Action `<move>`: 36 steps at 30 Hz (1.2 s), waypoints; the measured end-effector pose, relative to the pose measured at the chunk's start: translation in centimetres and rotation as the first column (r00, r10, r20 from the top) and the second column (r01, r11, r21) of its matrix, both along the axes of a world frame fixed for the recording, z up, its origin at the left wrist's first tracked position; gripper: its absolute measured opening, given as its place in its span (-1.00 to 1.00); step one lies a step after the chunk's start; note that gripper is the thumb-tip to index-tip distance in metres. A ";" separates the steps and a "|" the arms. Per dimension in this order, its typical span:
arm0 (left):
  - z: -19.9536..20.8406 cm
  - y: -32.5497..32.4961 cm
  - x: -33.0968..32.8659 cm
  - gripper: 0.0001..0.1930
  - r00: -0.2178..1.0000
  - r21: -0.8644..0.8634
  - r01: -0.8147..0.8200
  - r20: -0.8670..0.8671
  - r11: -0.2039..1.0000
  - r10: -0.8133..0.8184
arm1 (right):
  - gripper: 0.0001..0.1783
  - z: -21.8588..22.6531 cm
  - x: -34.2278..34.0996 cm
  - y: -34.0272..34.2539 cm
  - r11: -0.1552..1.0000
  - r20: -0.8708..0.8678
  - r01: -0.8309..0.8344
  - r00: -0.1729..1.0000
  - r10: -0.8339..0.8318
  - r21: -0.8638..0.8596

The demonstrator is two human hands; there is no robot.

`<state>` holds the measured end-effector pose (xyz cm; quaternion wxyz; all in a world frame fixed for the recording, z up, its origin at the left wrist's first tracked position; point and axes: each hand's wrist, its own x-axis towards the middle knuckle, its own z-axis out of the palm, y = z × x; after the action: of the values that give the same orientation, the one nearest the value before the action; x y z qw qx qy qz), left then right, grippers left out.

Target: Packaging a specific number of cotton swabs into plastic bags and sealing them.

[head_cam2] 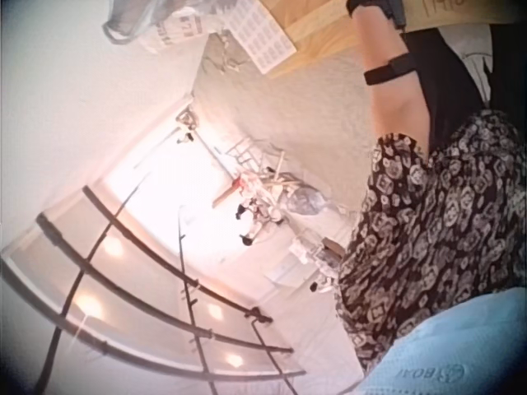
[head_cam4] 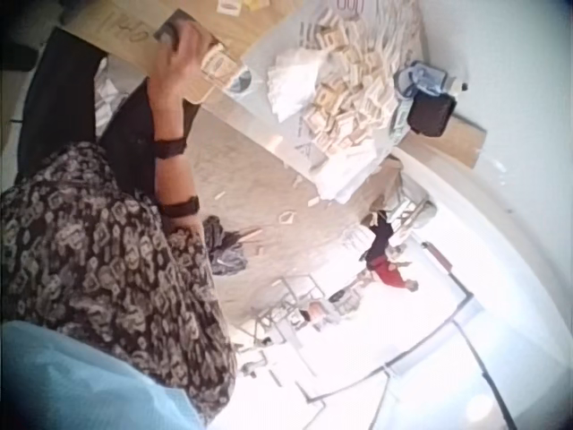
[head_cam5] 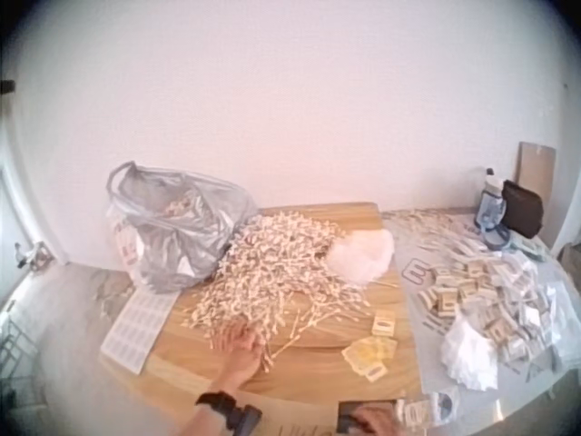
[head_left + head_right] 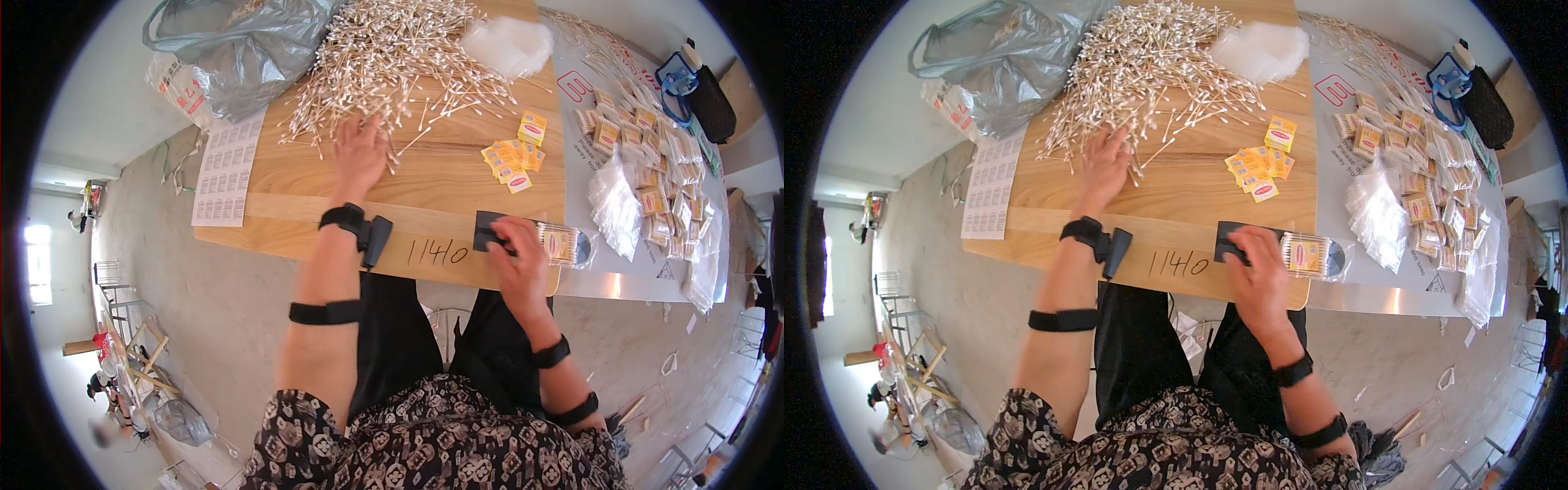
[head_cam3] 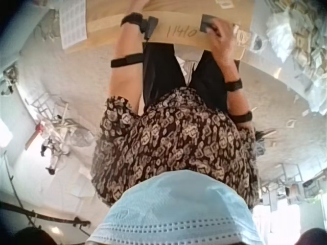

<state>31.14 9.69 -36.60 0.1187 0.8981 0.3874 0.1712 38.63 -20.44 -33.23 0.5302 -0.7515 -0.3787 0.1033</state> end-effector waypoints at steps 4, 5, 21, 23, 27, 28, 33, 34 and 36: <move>-0.5 -5.6 0.7 -0.54 1.000 -0.023 -0.005 0.008 1.000 0.006 | -0.73 -1.7 0.0 4.2 0.996 -0.056 -0.091 0.994 0.089 -0.027; -0.6 -7.1 0.6 -0.54 0.998 -0.042 0.042 0.054 0.998 -0.040 | -0.72 -2.1 0.4 5.0 0.996 -0.034 -0.075 0.997 0.074 -0.040; 0.7 -7.8 -3.0 -0.47 0.932 -0.017 0.353 -0.080 0.936 -0.353 | -0.86 -2.5 -0.8 9.3 0.964 0.419 0.119 0.908 -0.008 -0.239; 0.5 -6.0 -2.6 -0.46 0.938 -0.022 0.335 -0.088 0.942 -0.336 | -0.87 -2.8 -0.6 8.3 0.972 0.404 0.083 0.915 0.012 -0.218; 0.7 -4.7 -3.0 -0.45 0.960 -0.017 0.270 -0.067 0.963 -0.270 | -0.89 -2.5 -0.9 5.9 0.981 0.307 0.010 0.950 0.052 -0.196; 0.7 -4.9 -3.2 -0.45 0.960 -0.020 0.272 -0.067 0.962 -0.273 | -0.89 -2.3 -0.9 5.6 0.980 0.307 0.012 0.950 0.050 -0.198; 2.0 -8.8 -4.9 -0.45 0.896 -0.016 0.430 0.132 0.903 -0.424 | -0.87 -2.2 -0.7 4.4 0.998 0.263 -0.017 0.964 0.031 -0.055; 2.0 -9.6 -5.1 -0.45 0.896 -0.017 0.430 0.130 0.903 -0.424 | -0.87 -2.4 -0.7 4.4 0.998 0.260 -0.018 0.965 0.031 -0.055; 2.0 -10.9 -5.5 -0.55 0.914 0.048 0.402 0.032 0.914 -0.404 | -0.87 -2.7 -0.6 4.5 0.998 0.234 -0.009 0.972 0.022 -0.056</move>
<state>25.65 -1.23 -34.63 0.1412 0.9571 0.1879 0.1692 37.99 -15.90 -35.88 0.4603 -0.7697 -0.4414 0.0284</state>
